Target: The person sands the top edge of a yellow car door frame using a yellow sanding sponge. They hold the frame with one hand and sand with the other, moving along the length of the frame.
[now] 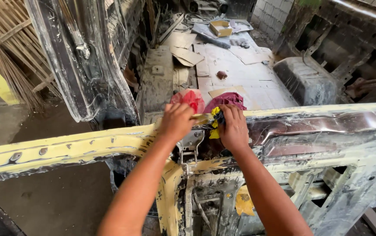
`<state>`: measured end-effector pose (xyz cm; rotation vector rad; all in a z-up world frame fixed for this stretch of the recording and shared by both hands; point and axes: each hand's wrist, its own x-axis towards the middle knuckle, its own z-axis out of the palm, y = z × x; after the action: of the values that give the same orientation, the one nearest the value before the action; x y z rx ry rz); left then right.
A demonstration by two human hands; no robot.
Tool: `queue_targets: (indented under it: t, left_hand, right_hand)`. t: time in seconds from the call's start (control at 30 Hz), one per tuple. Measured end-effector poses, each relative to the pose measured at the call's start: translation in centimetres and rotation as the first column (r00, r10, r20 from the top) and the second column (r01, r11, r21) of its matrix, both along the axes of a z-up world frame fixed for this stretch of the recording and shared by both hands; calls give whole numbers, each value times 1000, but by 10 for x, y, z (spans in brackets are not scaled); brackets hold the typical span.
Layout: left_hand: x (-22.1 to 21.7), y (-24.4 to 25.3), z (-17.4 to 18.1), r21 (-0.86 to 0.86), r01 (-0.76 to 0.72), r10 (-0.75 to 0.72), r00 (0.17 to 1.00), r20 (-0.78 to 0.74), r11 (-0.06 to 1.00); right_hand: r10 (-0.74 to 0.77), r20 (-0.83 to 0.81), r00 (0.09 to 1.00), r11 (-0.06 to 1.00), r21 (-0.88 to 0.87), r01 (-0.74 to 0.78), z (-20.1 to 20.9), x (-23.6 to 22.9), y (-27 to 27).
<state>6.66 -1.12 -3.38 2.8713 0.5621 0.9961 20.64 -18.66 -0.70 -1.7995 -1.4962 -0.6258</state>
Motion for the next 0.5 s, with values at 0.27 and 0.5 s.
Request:
queue_targets:
  t: [0.27,0.5]
  left_hand:
    - [-49,-4,31,29,-152,150,985,84,988]
    - [-1,-15,9,115,-94,64,968,241,989]
  right_hand:
    - [9,1,1000,1000,4,-9,-3,4,3]
    - [2,6,1000,1000,-8,-2,0,4,2]
